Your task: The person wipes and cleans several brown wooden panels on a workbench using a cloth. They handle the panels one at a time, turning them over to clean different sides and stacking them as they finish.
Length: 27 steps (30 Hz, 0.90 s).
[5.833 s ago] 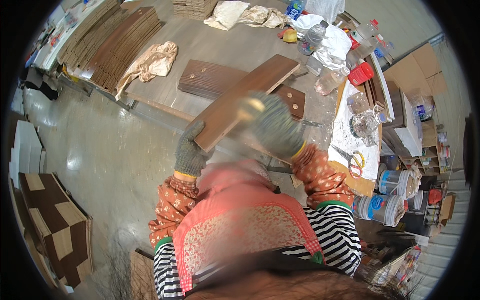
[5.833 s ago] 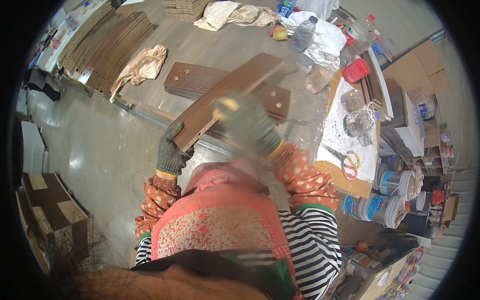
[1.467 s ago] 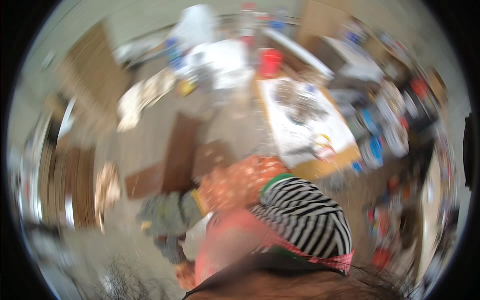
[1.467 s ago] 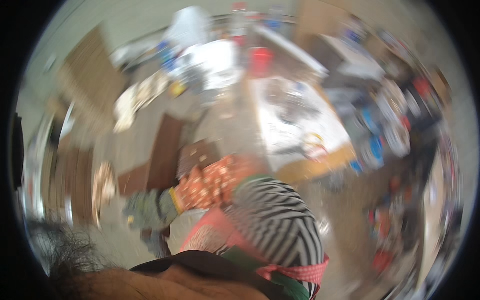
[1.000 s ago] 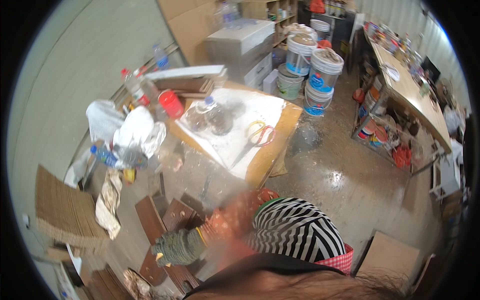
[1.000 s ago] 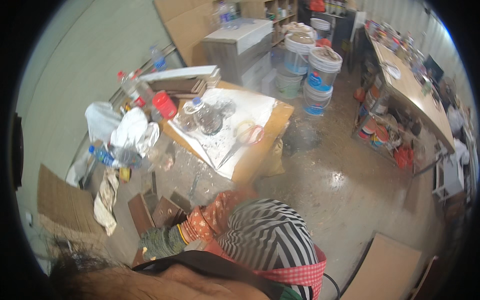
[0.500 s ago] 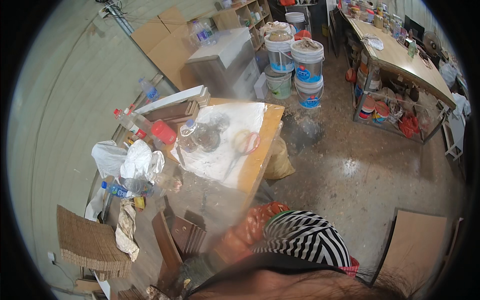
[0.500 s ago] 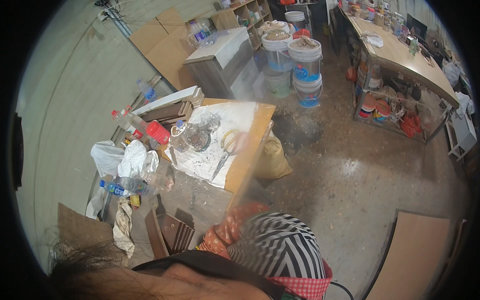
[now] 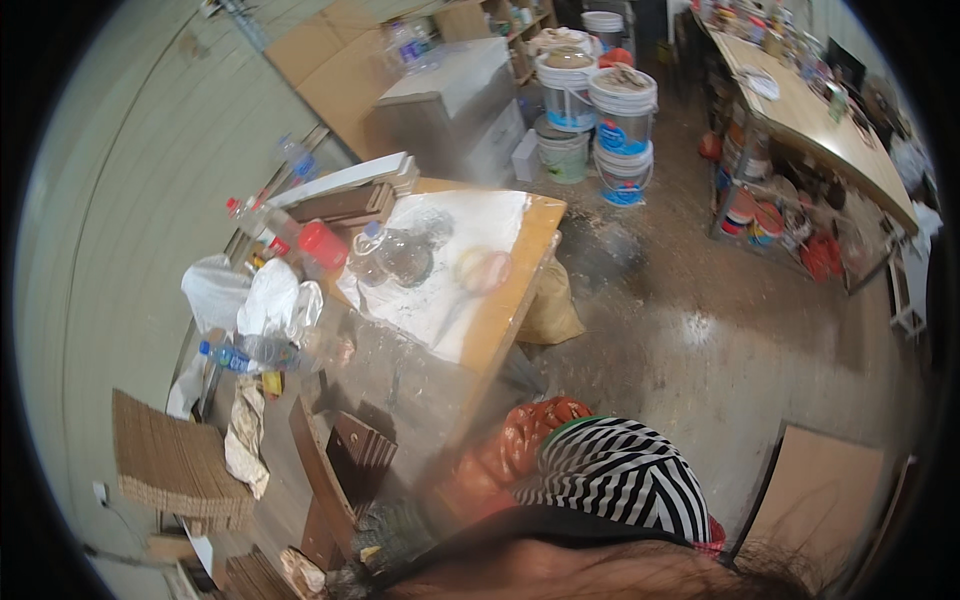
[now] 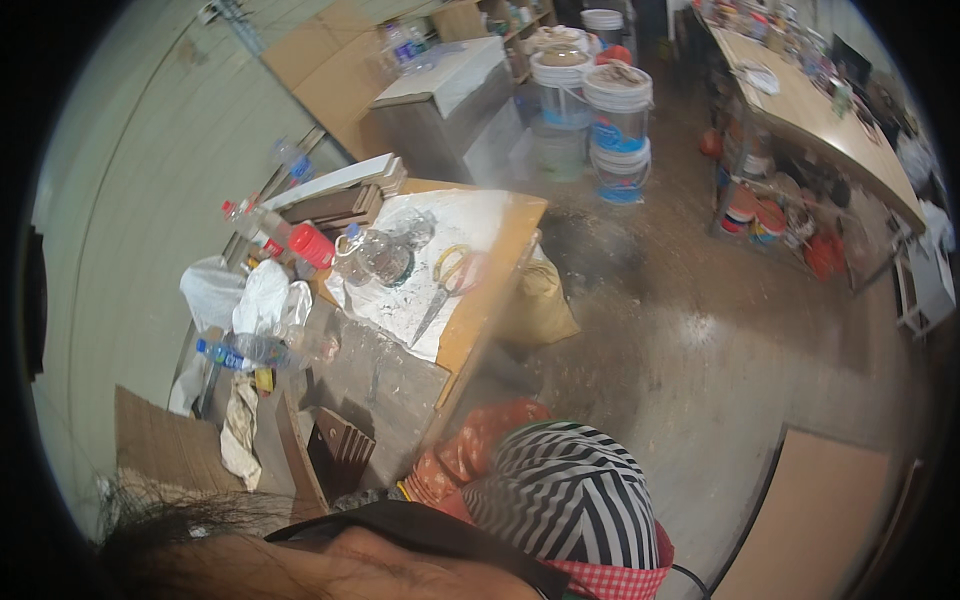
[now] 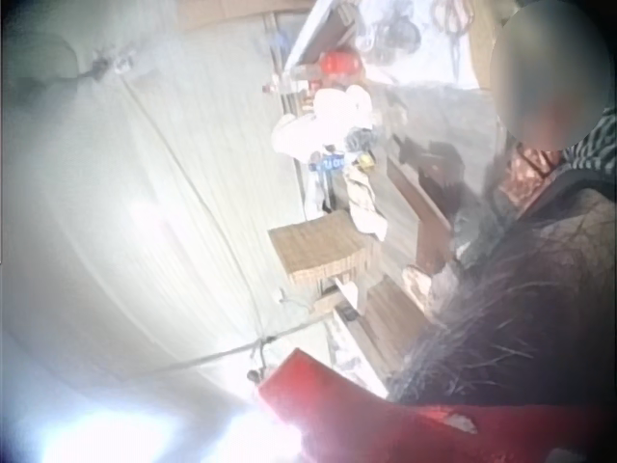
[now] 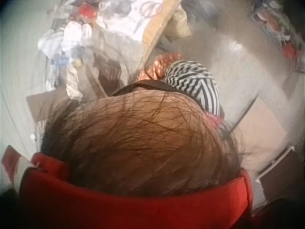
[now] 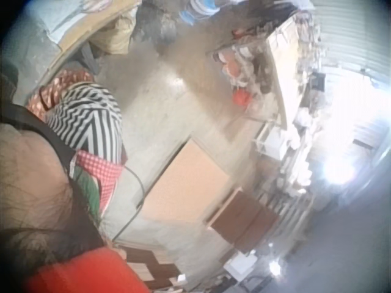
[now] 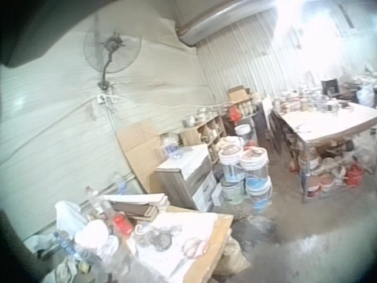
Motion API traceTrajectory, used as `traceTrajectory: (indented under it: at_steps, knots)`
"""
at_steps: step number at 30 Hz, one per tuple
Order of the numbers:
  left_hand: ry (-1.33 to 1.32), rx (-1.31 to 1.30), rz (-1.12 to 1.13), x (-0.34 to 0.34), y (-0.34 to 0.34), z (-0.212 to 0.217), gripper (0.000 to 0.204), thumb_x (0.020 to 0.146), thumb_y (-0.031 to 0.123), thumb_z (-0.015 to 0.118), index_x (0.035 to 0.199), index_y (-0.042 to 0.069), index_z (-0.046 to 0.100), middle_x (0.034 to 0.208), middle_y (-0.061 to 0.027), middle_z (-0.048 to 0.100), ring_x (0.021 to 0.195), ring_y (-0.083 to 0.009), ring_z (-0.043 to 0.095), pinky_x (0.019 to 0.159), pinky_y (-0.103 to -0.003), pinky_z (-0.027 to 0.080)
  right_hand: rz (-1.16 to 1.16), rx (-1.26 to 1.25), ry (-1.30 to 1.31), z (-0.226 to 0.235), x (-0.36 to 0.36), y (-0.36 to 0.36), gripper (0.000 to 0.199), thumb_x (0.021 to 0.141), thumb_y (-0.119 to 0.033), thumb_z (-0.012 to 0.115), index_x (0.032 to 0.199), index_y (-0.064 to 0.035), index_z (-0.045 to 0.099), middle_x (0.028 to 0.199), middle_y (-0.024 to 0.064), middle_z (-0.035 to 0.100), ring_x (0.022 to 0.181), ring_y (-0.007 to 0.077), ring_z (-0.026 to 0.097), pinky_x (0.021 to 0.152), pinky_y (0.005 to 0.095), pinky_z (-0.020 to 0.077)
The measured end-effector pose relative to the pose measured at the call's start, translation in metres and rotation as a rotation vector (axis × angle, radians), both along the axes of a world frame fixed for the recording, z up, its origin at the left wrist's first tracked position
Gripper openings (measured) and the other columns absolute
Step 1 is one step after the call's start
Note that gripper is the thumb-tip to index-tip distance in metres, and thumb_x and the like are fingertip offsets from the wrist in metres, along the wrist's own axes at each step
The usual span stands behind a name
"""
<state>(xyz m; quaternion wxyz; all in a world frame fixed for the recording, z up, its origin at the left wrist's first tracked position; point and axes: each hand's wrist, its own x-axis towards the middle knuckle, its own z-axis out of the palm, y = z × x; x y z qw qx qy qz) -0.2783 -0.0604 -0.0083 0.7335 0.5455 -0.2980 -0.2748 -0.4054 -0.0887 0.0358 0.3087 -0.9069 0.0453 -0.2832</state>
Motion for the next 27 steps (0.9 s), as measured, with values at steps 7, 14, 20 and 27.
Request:
traceTrajectory:
  at_steps: [7,14,20,27]
  knots:
    - [0.069,-0.034,0.129,-0.029,0.017,-0.003,0.024,0.095,0.022,0.068,0.107,0.002,0.062,0.078,-0.0109,0.063,0.061,-0.0184,0.061,0.050,-0.028,0.048,0.101,-0.085,0.149,0.028,-0.047,-0.031,0.031,0.095,-0.031,0.057,0.115,-0.0111,0.067,0.109,0.0169,0.068,0.098,0.0327,0.068,0.080,0.0480,0.0530]
    - [0.153,-0.065,0.250,-0.073,0.031,-0.017,0.023,0.097,0.022,0.066,0.107,0.002,0.060,0.076,-0.0114,0.062,0.059,-0.0185,0.059,0.048,-0.028,0.047,-0.146,-0.449,-0.407,-0.022,-0.109,-0.124,0.034,0.094,-0.027,0.056,0.124,-0.0117,0.062,0.131,0.0210,0.060,0.109,0.0388,0.064,0.086,0.0517,0.0513]
    - [0.183,-0.083,0.323,-0.095,0.050,-0.022,0.022,0.099,0.022,0.065,0.107,0.002,0.059,0.075,-0.0118,0.061,0.056,-0.0186,0.059,0.046,-0.028,0.046,-0.216,-0.343,-0.005,-0.056,-0.133,-0.168,0.033,0.093,-0.026,0.057,0.123,-0.0127,0.063,0.136,0.0204,0.056,0.117,0.0382,0.061,0.094,0.0540,0.0505]
    - [0.317,-0.247,0.398,-0.108,0.083,-0.015,0.021,0.101,0.022,0.062,0.107,0.002,0.058,0.073,-0.0123,0.060,0.054,-0.0187,0.057,0.043,-0.027,0.045,-0.378,-0.228,0.235,-0.057,-0.203,-0.240,0.033,0.092,-0.023,0.062,0.123,-0.0141,0.067,0.130,0.0089,0.063,0.116,0.0368,0.061,0.099,0.0513,0.0498]
